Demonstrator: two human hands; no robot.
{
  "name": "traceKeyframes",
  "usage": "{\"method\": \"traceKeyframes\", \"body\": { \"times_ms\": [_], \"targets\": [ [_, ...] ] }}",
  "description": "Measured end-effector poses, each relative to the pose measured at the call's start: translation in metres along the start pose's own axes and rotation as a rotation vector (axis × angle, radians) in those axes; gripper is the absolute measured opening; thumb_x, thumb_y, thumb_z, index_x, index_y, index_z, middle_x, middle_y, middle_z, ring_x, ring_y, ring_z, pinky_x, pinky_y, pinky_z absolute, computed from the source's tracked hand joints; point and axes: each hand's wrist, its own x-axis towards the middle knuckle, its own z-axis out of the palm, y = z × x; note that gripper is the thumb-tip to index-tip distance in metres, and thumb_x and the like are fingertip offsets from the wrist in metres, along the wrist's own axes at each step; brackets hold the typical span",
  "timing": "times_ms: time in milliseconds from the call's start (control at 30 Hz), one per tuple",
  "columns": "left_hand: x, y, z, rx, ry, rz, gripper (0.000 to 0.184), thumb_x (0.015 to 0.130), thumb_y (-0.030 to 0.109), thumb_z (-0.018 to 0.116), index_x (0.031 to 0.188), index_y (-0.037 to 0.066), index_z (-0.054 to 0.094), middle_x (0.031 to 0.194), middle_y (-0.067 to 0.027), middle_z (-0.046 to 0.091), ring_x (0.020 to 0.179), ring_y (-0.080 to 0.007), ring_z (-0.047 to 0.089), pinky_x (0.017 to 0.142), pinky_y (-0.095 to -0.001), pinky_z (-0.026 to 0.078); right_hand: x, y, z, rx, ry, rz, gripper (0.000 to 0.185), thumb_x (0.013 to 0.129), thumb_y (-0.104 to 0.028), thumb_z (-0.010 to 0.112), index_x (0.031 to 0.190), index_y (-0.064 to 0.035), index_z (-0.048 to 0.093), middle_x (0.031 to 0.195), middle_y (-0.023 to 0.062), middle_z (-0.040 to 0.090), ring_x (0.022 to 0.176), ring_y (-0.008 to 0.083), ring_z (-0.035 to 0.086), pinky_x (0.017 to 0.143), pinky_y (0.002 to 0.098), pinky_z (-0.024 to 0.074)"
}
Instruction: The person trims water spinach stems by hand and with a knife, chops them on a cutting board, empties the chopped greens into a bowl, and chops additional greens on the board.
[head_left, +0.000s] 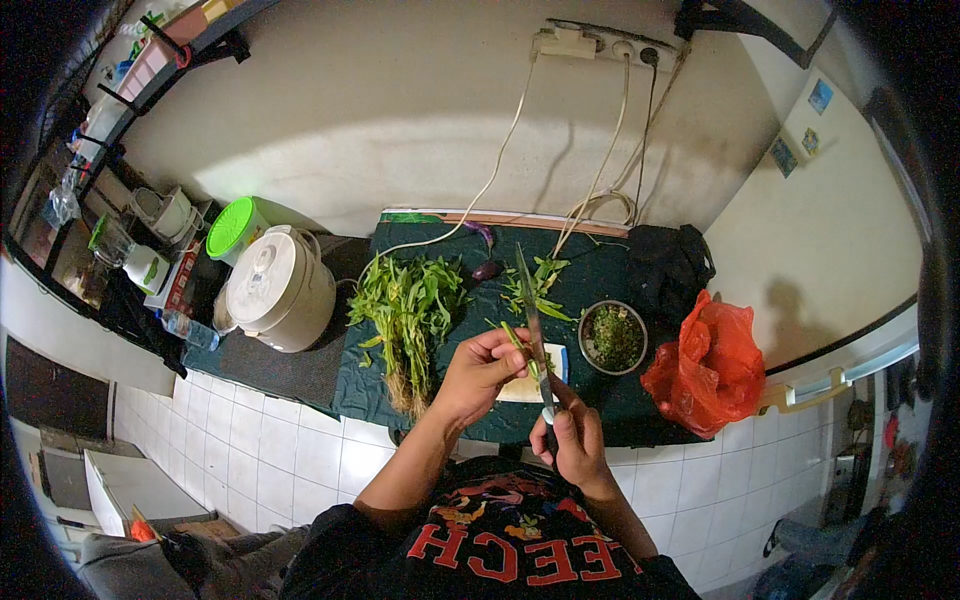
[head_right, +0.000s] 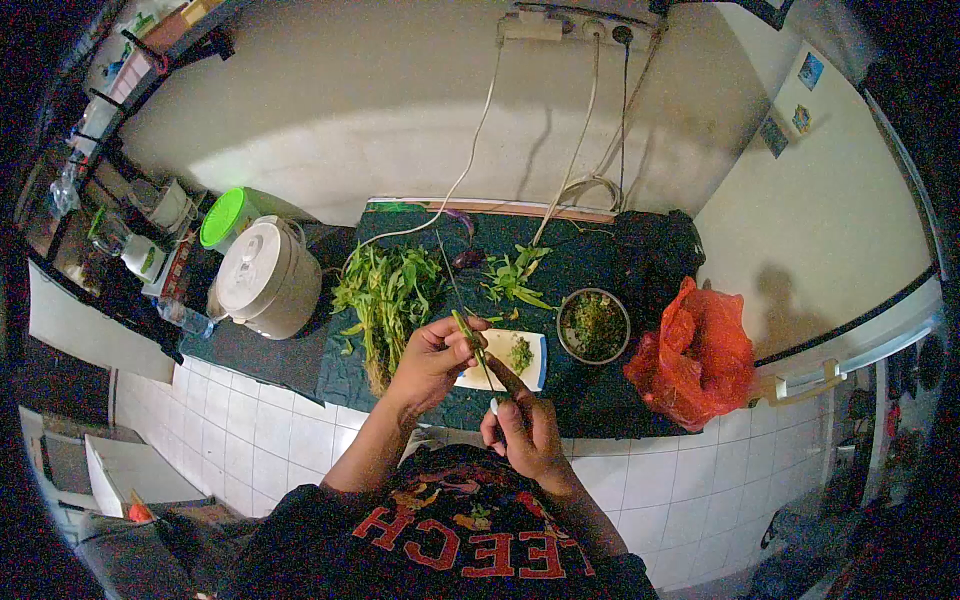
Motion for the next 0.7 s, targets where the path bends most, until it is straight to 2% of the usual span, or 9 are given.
{"method": "traceKeyframes", "body": {
  "times_ms": [133,200,400,700],
  "targets": [
    [-0.002,0.0,0.002,-0.002,0.003,-0.002,0.043,0.083,0.017,0.075,0.119,0.001,0.06,0.095,-0.0031,0.067,0.081,-0.01,0.059,0.074,-0.0232,0.047,-0.002,-0.004,0.002,0.042,0.001,0.024,0.066,0.102,-0.047,0.036,0.144,0.0047,0.031,0.056,0.0035,0.054,0.042,0.0085,0.045,0.041,0.0229,0.0349],
    [-0.002,-0.002,0.0,-0.033,-0.018,0.003,0.036,0.087,0.012,0.07,0.12,0.0,0.06,0.096,-0.0041,0.068,0.082,-0.0095,0.061,0.077,-0.0238,0.051,-0.004,-0.002,0.001,0.097,-0.024,0.013,0.049,0.104,-0.031,0.038,0.146,-0.0055,0.033,0.062,0.0044,0.056,0.046,0.0076,0.045,0.042,0.021,0.0345],
    [-0.005,-0.002,0.002,-0.002,-0.01,-0.011,0.039,0.084,0.017,0.074,0.118,0.003,0.061,0.095,-0.0023,0.067,0.08,-0.0087,0.059,0.073,-0.0217,0.048,-0.008,0.002,0.0,0.079,-0.03,0.007,0.049,0.104,-0.029,0.037,0.146,-0.0034,0.033,0.062,0.0055,0.056,0.046,0.0087,0.045,0.042,0.0217,0.0353],
    [-0.011,0.0,0.008,0.005,-0.008,-0.013,0.037,0.085,0.016,0.073,0.117,0.002,0.061,0.093,-0.0027,0.065,0.078,-0.009,0.058,0.073,-0.0222,0.048,-0.013,-0.002,0.004,0.054,-0.011,-0.002,0.05,0.104,-0.029,0.037,0.145,-0.0018,0.033,0.062,0.0054,0.055,0.046,0.0087,0.044,0.043,0.0222,0.0345]
  ]
}}
